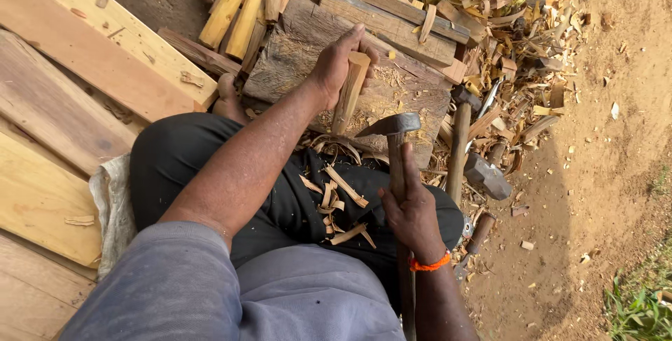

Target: The person sits on the ground and uses a hammer and chisel to carve a small wooden dowel. They repeatedly strike the chisel to shape the wood, producing wood shavings that accumulate around the work area.

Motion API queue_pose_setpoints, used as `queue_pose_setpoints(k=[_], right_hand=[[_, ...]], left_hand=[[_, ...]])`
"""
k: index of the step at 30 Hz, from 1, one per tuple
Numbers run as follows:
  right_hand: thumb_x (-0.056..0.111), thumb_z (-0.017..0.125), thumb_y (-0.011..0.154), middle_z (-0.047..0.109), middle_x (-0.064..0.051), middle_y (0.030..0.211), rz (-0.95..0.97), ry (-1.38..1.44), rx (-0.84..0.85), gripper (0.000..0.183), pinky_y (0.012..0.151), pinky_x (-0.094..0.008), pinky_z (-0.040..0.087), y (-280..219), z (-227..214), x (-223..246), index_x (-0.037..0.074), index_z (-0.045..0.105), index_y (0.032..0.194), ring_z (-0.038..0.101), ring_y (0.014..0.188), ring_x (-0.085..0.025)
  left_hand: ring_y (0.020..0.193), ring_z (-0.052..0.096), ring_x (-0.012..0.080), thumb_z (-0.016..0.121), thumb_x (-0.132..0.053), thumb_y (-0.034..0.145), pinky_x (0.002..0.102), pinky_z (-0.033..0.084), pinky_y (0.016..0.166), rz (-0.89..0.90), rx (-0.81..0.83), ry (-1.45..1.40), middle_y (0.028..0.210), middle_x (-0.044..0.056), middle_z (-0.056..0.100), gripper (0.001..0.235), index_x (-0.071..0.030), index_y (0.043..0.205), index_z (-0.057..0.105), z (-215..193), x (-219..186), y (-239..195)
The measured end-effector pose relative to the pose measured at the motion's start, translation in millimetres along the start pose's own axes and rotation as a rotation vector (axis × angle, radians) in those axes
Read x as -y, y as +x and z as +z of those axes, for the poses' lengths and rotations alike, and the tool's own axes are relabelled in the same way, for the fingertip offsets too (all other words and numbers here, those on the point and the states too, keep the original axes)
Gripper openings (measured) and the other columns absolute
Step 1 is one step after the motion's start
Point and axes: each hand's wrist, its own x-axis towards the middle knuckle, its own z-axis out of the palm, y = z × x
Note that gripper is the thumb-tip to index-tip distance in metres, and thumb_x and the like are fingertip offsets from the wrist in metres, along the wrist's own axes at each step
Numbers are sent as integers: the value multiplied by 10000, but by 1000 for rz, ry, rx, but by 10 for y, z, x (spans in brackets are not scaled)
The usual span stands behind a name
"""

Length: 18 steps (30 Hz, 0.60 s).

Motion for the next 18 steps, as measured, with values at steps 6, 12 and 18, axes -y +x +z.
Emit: queue_pose_setpoints(k=[6, 12, 18], right_hand=[[-77, 683, 868, 558, -227, 1531, -164, 87, 23, 918, 980, -362, 513, 87, -210, 116, 103, 254, 1659, 606, 1283, -253], [-138, 678, 912, 599, -87, 1144, -192, 344, -261, 924, 751, -263, 540, -199, -819, 686, 108, 239, 1687, 599, 906, -108], [-158, 677, 904, 585, -81, 1183, -312, 205, -246, 939, 711, -250, 509, 34, -717, 913, 127, 222, 1674, 556, 862, -100]], left_hand=[[703, 610, 145, 519, -378, 882, 342, 568, 567, 56, 113, 178, 807, 23, 611, 276, -200, 1041, 657, 70, 15, 17], [754, 541, 110, 557, -309, 905, 303, 512, 706, 205, 319, 225, 817, 7, 564, 221, -105, 965, 617, 43, 183, 97], [731, 534, 105, 557, -287, 886, 301, 508, 684, 223, 302, 213, 793, 2, 571, 188, -110, 920, 609, 44, 159, 86]])
